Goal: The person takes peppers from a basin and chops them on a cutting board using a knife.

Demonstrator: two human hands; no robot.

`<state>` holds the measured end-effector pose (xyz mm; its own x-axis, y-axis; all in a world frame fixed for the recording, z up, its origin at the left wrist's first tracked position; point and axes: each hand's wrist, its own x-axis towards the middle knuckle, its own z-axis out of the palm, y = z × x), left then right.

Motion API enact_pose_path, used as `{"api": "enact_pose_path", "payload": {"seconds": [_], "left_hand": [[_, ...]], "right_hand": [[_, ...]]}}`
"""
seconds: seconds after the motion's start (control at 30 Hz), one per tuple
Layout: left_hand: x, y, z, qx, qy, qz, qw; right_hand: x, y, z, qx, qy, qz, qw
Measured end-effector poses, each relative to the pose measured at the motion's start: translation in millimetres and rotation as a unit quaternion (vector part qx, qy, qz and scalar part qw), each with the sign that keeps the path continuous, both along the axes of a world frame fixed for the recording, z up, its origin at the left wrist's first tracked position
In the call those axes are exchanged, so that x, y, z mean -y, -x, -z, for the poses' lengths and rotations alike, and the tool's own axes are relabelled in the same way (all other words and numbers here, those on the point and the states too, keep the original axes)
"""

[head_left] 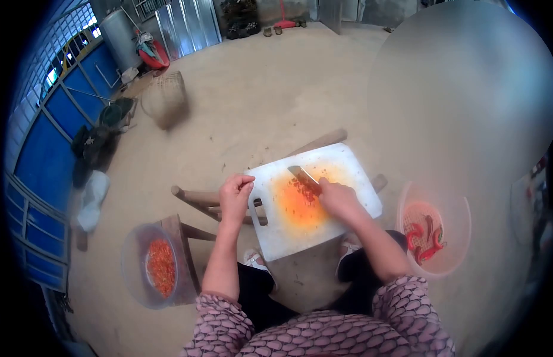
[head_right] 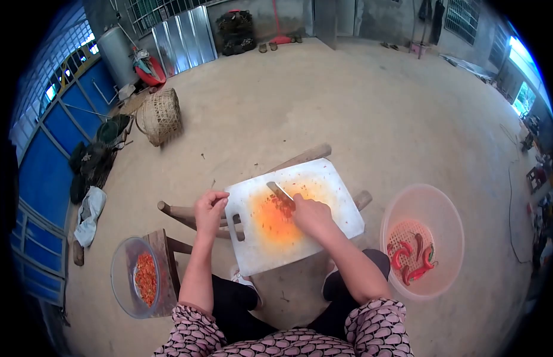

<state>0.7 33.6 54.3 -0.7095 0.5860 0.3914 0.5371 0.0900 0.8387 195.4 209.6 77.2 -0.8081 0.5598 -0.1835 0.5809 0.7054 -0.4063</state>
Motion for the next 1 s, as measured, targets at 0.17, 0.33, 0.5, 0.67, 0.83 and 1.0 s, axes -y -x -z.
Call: {"api": "enact_pose_path", "payload": {"seconds": [0.17,0.33,0.5,0.67,0.83,1.0], "left_hand": [[-3.4,3.3,12.6,0.027,0.0,-0.012,1.0],[-5.2,-2.3,17.2,0.078,0.042,-0.019,0.996],[-17.8,0.0,17.1,-0.033,0.031,-0.047,0.998],[-17.5,-5.6,14.7,-0.005,0.03,-0.05,0.998],[-4.8,-2.2,5.2,0.0,0.066,-0.044,0.997],[2.5,1.7,0.9,0.035,0.074,-0.064,0.995]], "right_hand": [[0.5,-3.6,-12.9,-0.018,-0.013,0.04,0.999],[-8.7,-3.6,8.5,0.025,-0.052,0.031,0.998],[-15.4,-1.1,13.2,-0.108,-0.053,0.019,0.993],[2.3,3.9,23.9,-0.026,-0.093,-0.016,0.995],[-25.6,0.0,42.5,-0.079,-0.104,-0.076,0.988],[-50.9,-4.3,40.1,-0.112,-0.078,0.022,0.99]]}}
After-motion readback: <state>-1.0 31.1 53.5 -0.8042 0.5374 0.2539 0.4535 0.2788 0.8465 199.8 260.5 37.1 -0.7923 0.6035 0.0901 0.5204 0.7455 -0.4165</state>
